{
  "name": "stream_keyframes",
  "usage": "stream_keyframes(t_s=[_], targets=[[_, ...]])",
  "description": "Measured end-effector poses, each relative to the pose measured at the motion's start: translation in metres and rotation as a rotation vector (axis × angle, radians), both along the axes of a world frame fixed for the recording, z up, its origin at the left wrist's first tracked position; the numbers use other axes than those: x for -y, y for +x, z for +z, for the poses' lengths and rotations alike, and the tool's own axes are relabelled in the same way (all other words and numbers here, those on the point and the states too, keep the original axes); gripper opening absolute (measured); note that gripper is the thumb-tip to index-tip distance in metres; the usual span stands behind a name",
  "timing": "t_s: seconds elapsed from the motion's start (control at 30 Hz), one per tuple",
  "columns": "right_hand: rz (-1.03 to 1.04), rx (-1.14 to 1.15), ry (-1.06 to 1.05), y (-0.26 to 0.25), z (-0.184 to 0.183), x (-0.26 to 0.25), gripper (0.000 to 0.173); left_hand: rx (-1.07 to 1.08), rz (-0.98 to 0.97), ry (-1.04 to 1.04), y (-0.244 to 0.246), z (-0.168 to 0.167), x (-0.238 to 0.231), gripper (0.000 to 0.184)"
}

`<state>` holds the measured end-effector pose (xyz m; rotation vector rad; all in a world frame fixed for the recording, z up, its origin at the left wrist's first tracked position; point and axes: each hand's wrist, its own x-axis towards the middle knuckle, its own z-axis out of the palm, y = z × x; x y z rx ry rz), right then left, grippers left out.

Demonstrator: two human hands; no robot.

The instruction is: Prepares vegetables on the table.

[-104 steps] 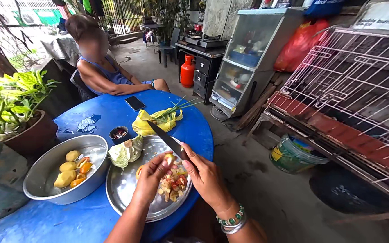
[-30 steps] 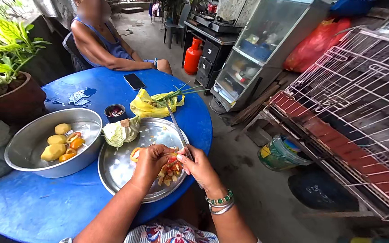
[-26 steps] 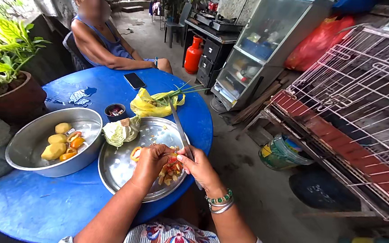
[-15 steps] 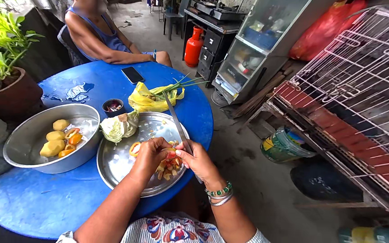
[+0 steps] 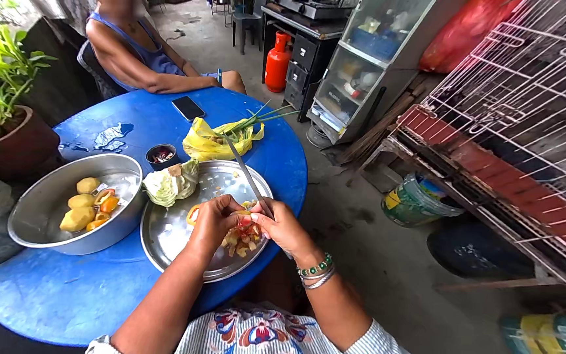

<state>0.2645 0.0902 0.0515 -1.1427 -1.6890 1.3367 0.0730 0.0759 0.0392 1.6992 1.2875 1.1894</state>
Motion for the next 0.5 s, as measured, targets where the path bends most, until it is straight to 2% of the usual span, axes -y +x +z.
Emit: stream_keyframes(t_s=[0.5], targets=[[-0.031,0.124,0.118,0.0013,0.0008,0.0043,0.016,0.184,-0.083,-0.098,0.002,-0.0012,-0.003,0.029]])
